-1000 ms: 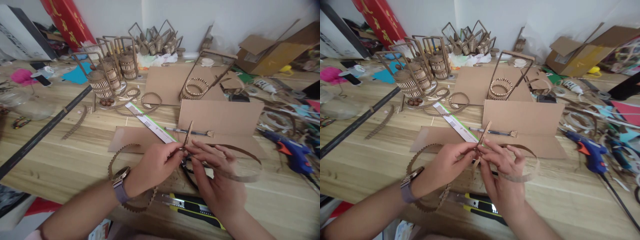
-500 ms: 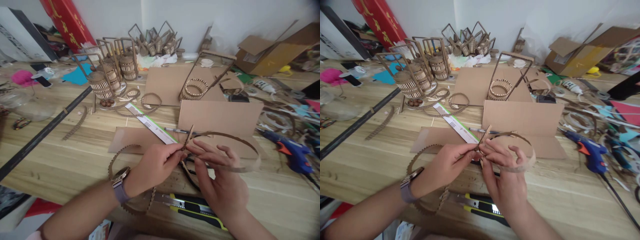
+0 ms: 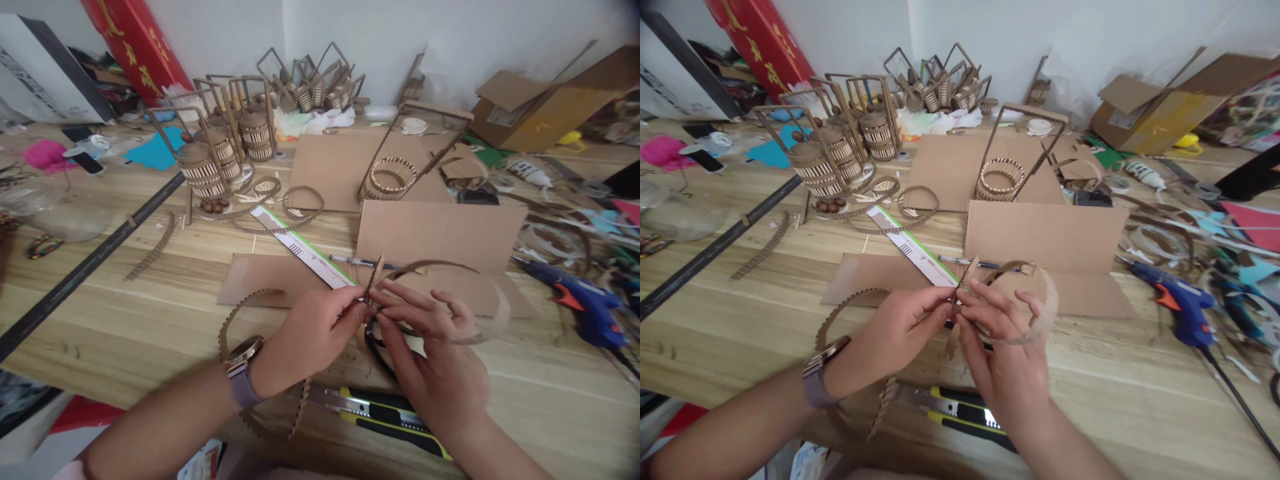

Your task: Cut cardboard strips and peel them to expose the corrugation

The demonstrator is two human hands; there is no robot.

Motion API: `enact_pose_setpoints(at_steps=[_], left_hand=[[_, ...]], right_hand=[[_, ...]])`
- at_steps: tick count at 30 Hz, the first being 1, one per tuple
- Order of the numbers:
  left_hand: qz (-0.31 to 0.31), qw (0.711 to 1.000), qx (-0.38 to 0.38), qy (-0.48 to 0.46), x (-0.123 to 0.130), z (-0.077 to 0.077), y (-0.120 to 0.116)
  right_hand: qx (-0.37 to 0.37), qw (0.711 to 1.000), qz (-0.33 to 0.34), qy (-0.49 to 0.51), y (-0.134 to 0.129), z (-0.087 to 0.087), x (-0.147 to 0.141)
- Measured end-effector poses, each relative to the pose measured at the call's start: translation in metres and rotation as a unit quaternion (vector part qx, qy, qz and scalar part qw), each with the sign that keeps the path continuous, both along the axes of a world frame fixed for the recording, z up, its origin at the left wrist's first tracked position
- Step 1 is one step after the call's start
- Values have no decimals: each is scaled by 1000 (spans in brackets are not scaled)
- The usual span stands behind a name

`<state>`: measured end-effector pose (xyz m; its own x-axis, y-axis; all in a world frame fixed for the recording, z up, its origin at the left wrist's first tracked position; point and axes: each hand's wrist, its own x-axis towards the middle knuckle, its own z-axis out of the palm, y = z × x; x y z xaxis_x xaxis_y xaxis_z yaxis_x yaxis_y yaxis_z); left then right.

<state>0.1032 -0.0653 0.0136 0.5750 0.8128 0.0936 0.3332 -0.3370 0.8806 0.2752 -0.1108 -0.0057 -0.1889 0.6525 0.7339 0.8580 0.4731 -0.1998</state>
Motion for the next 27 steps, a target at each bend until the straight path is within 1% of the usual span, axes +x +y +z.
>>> enact_pose_setpoints(at_steps=[4, 10, 16, 21, 27], left_hand=[[-6, 1000, -1, -1, -1, 0, 0], [-17, 1000, -23, -10, 0, 1, 2], [0, 1000, -8, 5, -1, 2, 1], [-7, 1000, -8, -9, -2, 1, 0], [-10, 1000, -12, -14, -1, 2, 3]], right_hand=[[-7, 1000, -2, 27, -2, -1, 1], [-3, 999, 13, 34, -3, -2, -1], [0, 1000, 3, 24, -1, -3, -2], [-13, 999, 7, 44, -2, -2, 1], [-10, 998, 19, 60, -3, -4, 2]])
